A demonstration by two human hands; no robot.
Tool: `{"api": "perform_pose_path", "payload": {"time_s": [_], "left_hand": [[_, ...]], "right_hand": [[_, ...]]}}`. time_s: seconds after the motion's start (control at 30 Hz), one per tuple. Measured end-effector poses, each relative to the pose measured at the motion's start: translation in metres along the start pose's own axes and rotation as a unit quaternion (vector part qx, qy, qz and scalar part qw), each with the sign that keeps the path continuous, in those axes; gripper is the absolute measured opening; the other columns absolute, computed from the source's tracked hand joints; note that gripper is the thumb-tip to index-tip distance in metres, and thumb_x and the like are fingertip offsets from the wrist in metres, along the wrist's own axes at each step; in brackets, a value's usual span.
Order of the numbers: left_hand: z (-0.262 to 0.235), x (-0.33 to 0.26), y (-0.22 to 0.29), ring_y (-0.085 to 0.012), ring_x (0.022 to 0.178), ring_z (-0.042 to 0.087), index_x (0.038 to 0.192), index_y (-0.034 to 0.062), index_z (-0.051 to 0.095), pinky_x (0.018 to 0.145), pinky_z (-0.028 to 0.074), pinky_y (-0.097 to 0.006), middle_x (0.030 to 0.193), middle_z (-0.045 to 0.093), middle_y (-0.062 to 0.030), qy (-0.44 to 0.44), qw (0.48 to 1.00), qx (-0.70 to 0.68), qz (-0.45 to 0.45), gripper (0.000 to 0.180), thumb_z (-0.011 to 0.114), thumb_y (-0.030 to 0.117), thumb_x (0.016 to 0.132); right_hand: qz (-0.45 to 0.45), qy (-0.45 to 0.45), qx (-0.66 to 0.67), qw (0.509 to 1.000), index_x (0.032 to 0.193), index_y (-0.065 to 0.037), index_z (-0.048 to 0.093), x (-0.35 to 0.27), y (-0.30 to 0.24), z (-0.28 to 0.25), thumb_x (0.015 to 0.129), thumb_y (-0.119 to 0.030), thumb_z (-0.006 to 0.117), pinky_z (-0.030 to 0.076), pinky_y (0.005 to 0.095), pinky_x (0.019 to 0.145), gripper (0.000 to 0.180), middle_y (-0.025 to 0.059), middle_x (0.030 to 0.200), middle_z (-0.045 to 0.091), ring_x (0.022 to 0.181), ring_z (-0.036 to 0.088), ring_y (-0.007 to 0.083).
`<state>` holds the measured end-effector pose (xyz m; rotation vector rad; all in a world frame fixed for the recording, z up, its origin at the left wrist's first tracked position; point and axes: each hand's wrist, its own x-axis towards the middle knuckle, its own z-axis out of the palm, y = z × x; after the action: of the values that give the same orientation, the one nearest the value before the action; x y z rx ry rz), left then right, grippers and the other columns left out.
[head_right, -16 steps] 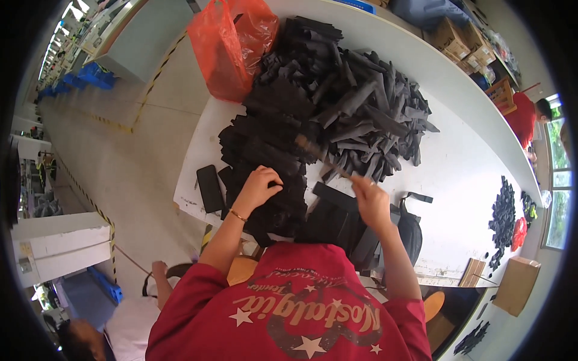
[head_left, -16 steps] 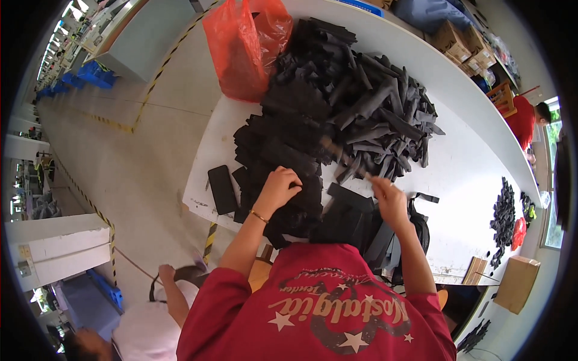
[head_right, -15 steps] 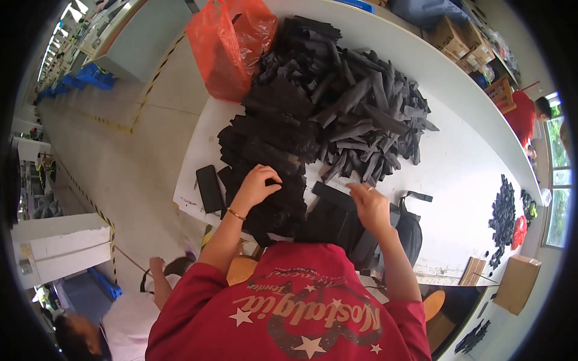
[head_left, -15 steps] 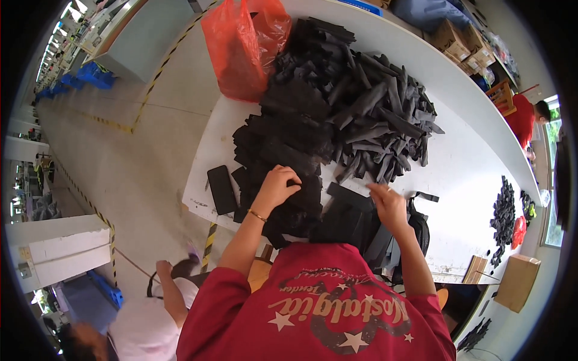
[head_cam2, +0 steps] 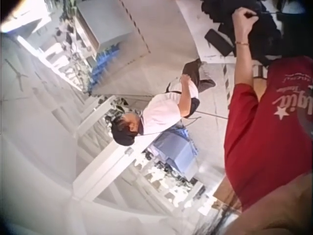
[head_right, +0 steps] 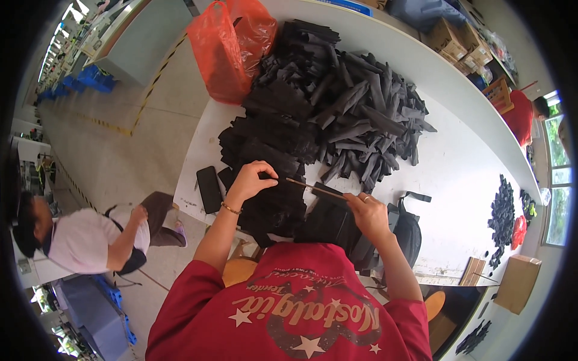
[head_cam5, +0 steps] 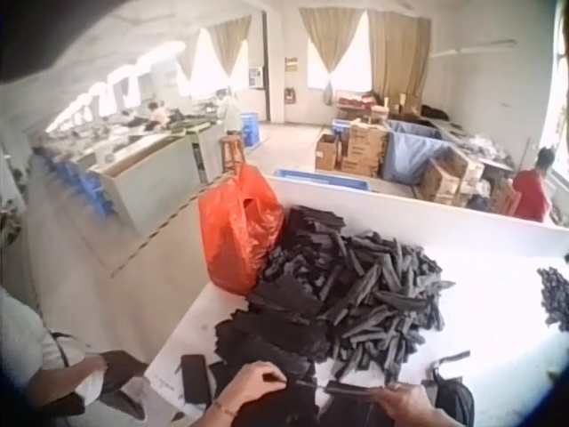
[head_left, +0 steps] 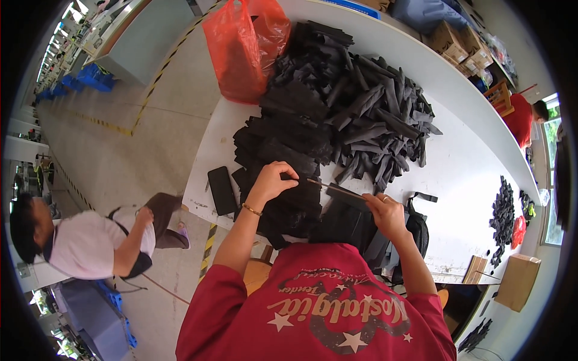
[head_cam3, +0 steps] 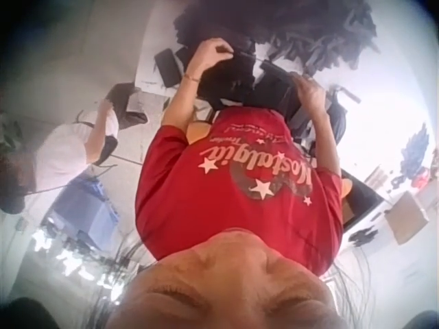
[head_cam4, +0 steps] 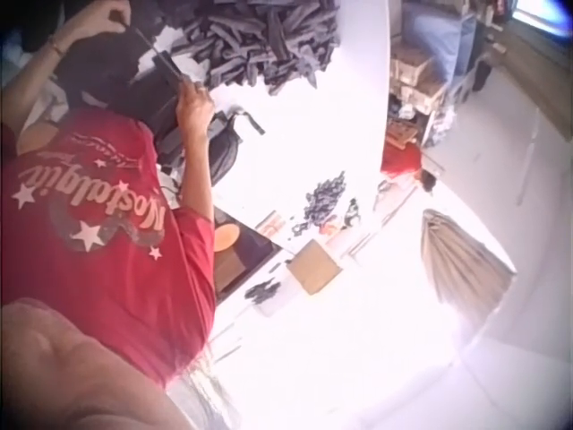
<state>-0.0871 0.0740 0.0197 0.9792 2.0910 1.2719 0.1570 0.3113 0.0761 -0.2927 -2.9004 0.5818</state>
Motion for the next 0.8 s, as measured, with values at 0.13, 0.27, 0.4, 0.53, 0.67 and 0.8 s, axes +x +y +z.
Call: {"api": "perform_pose_path", "payload": {"time_s": [0.13,0.27,0.4,0.53,0.67,0.8], "left_hand": [[-0.002,-0.001,0.001,-0.0198,0.085,0.06,0.079,0.0054,0.069,0.079,0.047,-0.031,0.083,0.066,-0.003,-0.003,1.0,0.008,0.0,0.014,0.076,0.007,0.067],[-0.003,-0.001,0.002,-0.0197,0.085,0.06,0.079,0.0054,0.069,0.078,0.048,-0.031,0.083,0.066,-0.0029,-0.003,1.0,0.008,-0.001,0.014,0.076,0.007,0.067],[-0.004,-0.001,0.002,-0.0192,0.085,0.06,0.079,0.0053,0.069,0.076,0.048,-0.03,0.083,0.066,-0.0028,-0.003,1.0,0.015,0.015,0.014,0.076,0.006,0.067],[-0.004,-0.001,0.006,-0.0212,0.085,0.06,0.078,0.005,0.069,0.077,0.048,-0.031,0.082,0.065,-0.0046,-0.011,1.0,-0.006,-0.004,0.014,0.076,0.004,0.066],[0.0,-0.002,0.008,-0.0239,0.083,0.061,0.077,0.0051,0.069,0.078,0.048,-0.032,0.081,0.065,-0.0062,-0.013,1.0,-0.017,0.017,0.014,0.075,0.004,0.065],[0.024,-0.001,0.028,-0.0266,0.079,0.06,0.076,0.0064,0.069,0.075,0.049,-0.033,0.077,0.064,-0.0075,-0.017,0.994,0.0,0.107,0.012,0.072,0.004,0.064]], "right_hand": [[-0.005,-0.011,0.007,1.0,0.103,-0.015,0.066,0.0,-0.002,0.0,0.083,-0.013,0.065,0.05,0.038,0.056,0.02,0.0056,0.073,0.057,0.066,0.061,0.0247],[-0.012,-0.012,0.015,1.0,0.102,-0.015,0.067,-0.002,0.0,0.005,0.083,-0.014,0.065,0.05,0.0378,0.055,0.02,0.0053,0.072,0.057,0.066,0.061,0.0245],[-0.012,-0.013,0.009,1.0,0.102,-0.015,0.067,-0.001,-0.003,0.006,0.083,-0.014,0.065,0.049,0.038,0.054,0.019,0.0051,0.072,0.057,0.066,0.061,0.0242],[-0.003,-0.017,0.006,1.0,0.102,-0.016,0.067,0.0,-0.002,0.007,0.084,-0.015,0.064,0.049,0.0384,0.054,0.019,0.0052,0.072,0.057,0.066,0.061,0.0242],[-0.021,-0.013,0.008,1.0,0.103,-0.015,0.066,0.001,-0.001,0.012,0.084,-0.015,0.064,0.049,0.0388,0.055,0.019,0.0063,0.072,0.057,0.066,0.061,0.0249],[-0.017,-0.054,0.038,0.998,0.106,-0.01,0.065,0.016,-0.023,0.034,0.085,-0.01,0.061,0.05,0.0392,0.061,0.021,0.0103,0.077,0.06,0.071,0.061,0.0306]]}}
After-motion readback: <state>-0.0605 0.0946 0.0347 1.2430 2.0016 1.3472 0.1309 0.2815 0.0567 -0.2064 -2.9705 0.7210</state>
